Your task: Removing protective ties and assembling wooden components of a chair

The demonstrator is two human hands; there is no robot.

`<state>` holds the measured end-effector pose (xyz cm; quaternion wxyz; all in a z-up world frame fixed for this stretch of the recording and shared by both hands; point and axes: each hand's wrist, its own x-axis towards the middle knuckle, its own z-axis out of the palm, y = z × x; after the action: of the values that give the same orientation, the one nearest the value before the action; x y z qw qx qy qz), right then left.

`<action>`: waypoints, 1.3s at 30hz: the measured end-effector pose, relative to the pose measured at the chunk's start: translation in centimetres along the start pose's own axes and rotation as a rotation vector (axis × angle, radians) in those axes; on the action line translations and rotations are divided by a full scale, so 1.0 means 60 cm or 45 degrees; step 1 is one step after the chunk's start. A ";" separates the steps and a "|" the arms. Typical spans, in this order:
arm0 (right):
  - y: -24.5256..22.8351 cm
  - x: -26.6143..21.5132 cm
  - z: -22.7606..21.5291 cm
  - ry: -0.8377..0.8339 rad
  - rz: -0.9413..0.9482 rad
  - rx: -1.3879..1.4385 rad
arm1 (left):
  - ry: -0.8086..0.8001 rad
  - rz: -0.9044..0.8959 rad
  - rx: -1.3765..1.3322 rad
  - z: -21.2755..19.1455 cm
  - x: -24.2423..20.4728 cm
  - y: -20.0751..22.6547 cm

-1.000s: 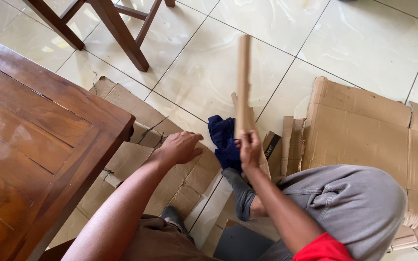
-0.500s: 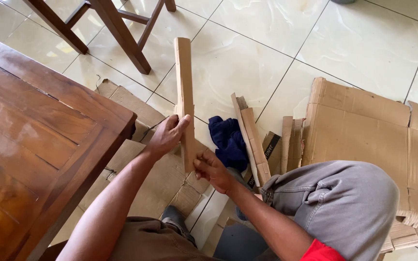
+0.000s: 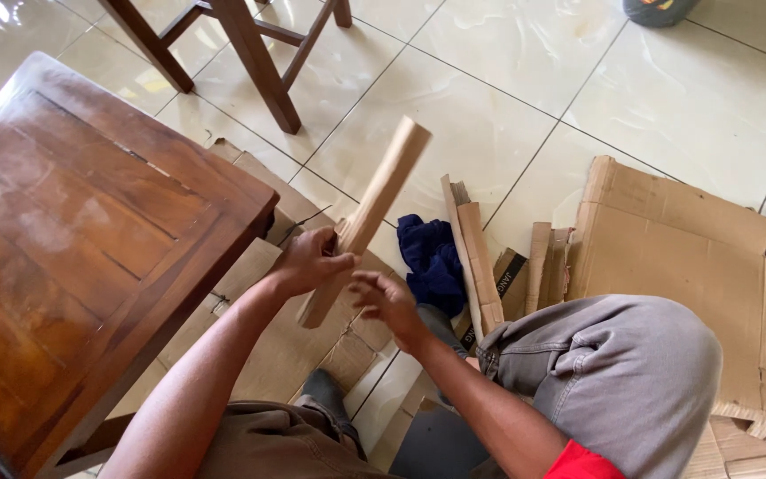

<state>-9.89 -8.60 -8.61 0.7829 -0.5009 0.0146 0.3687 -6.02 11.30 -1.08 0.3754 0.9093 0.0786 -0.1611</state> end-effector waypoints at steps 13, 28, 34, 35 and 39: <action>-0.014 0.048 -0.020 0.371 -0.208 0.399 | -0.265 -0.177 0.313 -0.063 -0.113 -0.008; 0.048 0.066 0.083 0.204 -0.089 0.267 | -0.293 -0.338 0.310 -0.082 -0.218 -0.199; 0.102 0.082 0.123 0.176 0.005 0.119 | -0.243 -0.359 0.366 -0.072 -0.258 -0.271; 0.110 0.085 0.131 0.200 0.040 0.118 | -0.251 -0.368 0.317 -0.078 -0.270 -0.262; 0.155 0.112 0.147 0.251 0.142 0.068 | -0.217 -0.343 0.222 -0.044 -0.277 -0.370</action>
<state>-13.54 4.31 -14.04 0.7691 -0.5120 0.1292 0.3601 -26.79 28.46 -8.09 0.2756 0.9028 0.1533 -0.2924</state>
